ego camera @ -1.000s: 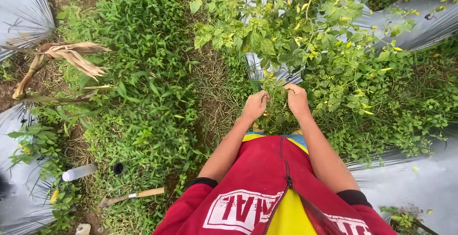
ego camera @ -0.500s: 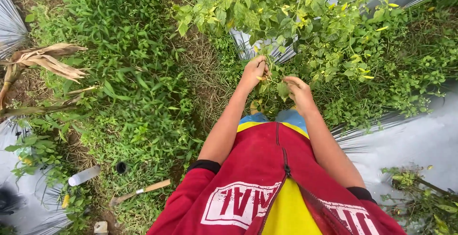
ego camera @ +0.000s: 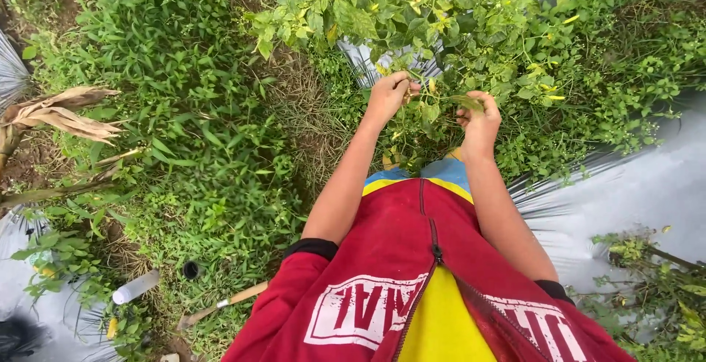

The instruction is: The person stands in a garden and picks green chili peppers from a plant by hand. They reach into the foliage, grasp the peppers, and pull them off the stems, occasionally moving leaves aside to access more peppers.

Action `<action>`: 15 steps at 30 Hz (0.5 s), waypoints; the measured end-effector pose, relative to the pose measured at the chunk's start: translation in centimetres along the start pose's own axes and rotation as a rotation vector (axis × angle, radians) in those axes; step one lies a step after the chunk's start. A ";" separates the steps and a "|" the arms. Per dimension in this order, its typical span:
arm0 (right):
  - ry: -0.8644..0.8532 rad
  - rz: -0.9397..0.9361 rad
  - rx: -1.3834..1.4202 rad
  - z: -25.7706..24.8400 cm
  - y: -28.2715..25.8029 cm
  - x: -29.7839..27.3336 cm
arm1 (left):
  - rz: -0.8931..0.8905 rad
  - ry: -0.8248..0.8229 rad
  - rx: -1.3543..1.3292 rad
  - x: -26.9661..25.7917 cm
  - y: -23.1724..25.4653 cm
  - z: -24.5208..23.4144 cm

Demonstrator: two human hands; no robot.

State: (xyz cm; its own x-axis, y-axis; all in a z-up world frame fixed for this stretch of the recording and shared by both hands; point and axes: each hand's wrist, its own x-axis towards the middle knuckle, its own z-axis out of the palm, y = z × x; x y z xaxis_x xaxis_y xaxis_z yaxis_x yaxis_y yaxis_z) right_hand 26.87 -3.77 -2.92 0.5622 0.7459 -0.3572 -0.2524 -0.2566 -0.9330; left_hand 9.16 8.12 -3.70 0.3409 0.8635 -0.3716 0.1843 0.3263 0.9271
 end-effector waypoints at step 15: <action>-0.562 -0.670 -0.636 1.1 -7.2 -2.1 | -0.058 0.006 0.098 1.2 0.4 -0.2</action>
State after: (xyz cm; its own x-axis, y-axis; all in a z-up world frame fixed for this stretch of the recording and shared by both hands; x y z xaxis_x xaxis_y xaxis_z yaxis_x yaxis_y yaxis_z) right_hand 26.64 -2.84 4.61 -0.0493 0.9867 0.1548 0.5178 0.1577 -0.8408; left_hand 9.48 9.32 -3.73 0.3219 0.8467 -0.4237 0.2924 0.3367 0.8951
